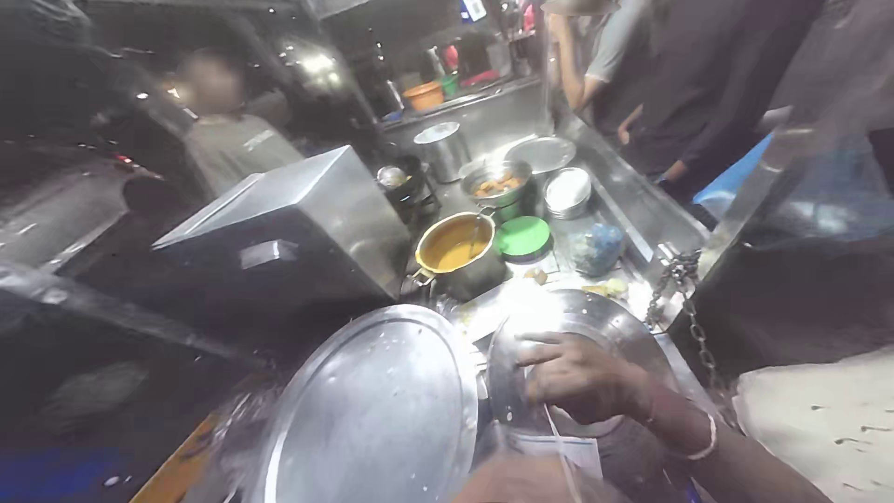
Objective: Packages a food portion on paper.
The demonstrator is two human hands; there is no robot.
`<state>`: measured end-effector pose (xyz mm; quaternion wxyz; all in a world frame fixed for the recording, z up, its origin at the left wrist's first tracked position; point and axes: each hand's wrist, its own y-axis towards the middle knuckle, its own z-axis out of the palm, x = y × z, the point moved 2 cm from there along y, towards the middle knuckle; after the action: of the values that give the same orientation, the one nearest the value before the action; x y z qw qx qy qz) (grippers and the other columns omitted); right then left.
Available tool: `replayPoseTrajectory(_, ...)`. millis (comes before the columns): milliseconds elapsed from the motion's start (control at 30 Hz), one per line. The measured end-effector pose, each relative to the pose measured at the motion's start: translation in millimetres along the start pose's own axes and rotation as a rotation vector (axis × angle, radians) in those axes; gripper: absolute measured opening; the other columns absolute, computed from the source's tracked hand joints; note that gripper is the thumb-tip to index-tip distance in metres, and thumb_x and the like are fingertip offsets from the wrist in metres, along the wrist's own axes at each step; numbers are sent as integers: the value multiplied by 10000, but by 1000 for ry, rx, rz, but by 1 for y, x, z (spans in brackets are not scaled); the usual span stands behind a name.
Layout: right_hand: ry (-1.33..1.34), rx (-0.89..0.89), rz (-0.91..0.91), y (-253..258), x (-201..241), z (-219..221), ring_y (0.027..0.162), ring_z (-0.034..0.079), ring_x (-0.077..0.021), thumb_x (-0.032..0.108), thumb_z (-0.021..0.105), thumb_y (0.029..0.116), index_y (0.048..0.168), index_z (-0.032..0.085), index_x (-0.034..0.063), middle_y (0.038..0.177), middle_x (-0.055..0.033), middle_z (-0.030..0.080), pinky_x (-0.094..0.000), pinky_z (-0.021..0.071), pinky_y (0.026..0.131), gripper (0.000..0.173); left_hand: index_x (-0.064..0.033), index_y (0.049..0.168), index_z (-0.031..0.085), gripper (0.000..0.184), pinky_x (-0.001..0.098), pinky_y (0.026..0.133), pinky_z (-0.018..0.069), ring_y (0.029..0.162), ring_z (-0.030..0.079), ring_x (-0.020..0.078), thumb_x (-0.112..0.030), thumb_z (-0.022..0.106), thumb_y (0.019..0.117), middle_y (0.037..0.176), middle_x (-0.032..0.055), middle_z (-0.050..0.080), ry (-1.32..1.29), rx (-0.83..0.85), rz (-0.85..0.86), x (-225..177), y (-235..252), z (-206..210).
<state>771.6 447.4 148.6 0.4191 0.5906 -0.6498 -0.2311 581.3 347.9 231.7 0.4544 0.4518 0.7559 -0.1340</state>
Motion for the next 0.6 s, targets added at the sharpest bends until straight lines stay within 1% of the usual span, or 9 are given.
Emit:
replayPoseTrajectory(67, -44, 12, 124, -16, 4, 26, 832, 668, -189, 181, 529, 1025, 968, 686, 96, 812, -45, 678, -341, 562, 775, 188, -20, 1242, 657, 348, 216, 996, 510, 1088, 627, -3, -269, 650, 998, 1167, -5, 701, -62, -504, -145, -6, -38, -22)
replayPoseTrajectory(100, -83, 98, 206, -17, 19, 33, 805, 675, -202, 182, 552, 1015, 988, 692, 109, 822, -48, 683, -358, 576, 707, 160, -37, 1250, 641, 406, 191, 968, 533, 1065, 638, -41, -297, 713, 948, 1148, -51, 711, 26, -773, -196, 2, -48, -28)
replayPoseTrajectory(167, -157, 317, 229, 5, 64, 40, 780, 693, -235, 157, 619, 974, 980, 706, 124, 826, -50, 689, -393, 577, 607, 94, 33, 1177, 587, 432, 198, 851, 593, 927, 674, -26, -196, 777, 864, 1005, -35, 705, 211, -1054, -343, 35, -60, -20)
replayPoseTrajectory(233, -225, 360, 69, 43, 86, 30, 734, 647, -212, 186, 592, 981, 916, 680, 156, 781, -23, 646, -359, 508, 555, 114, 67, 1150, 611, 418, 264, 781, 600, 836, 689, 34, -170, 738, 829, 924, 19, 714, 227, -946, -571, 59, -74, 11)
replayPoseTrajectory(300, -164, 236, -18, 69, 43, 17, 762, 661, -214, 166, 602, 983, 909, 730, 151, 804, -35, 678, -381, 533, 622, 149, 57, 1176, 633, 425, 307, 810, 601, 859, 709, 75, -121, 752, 809, 943, 46, 737, 67, -758, -616, 57, -79, 40)
replayPoseTrajectory(367, -33, 200, 107, 52, -17, 32, 848, 693, -227, 127, 594, 975, 936, 758, 103, 860, -69, 724, -408, 565, 759, 170, 4, 1076, 668, 286, 268, 802, 618, 844, 721, 57, 27, 765, 808, 906, -7, 750, -302, -873, -563, 28, -85, 50)
replayPoseTrajectory(433, 174, 325, 366, 16, -21, 71, 951, 698, -276, 87, 622, 960, 1011, 767, 35, 964, -135, 735, -466, 557, 872, 162, -68, 1093, 603, 286, 228, 816, 606, 873, 702, 7, 69, 702, 862, 911, -102, 731, -398, -1170, -423, 3, -97, 33)
replayPoseTrajectory(500, 203, 524, 414, 17, 34, 102, 947, 709, -331, 68, 653, 937, 1014, 758, 49, 985, -151, 735, -552, 568, 825, 132, -31, 1207, 564, 385, 231, 877, 592, 967, 691, 16, 6, 741, 866, 1019, -88, 724, -197, -1416, -210, 23, -106, 5)
replayPoseTrajectory(600, 33, 329, 94, 66, 100, 84, 694, 658, -206, 146, 633, 960, 910, 690, 149, 779, -40, 659, -378, 544, 575, 76, 57, 1177, 570, 427, 210, 800, 599, 884, 685, 6, -46, 773, 816, 971, -32, 703, -55, -1271, -383, 56, -124, 10)
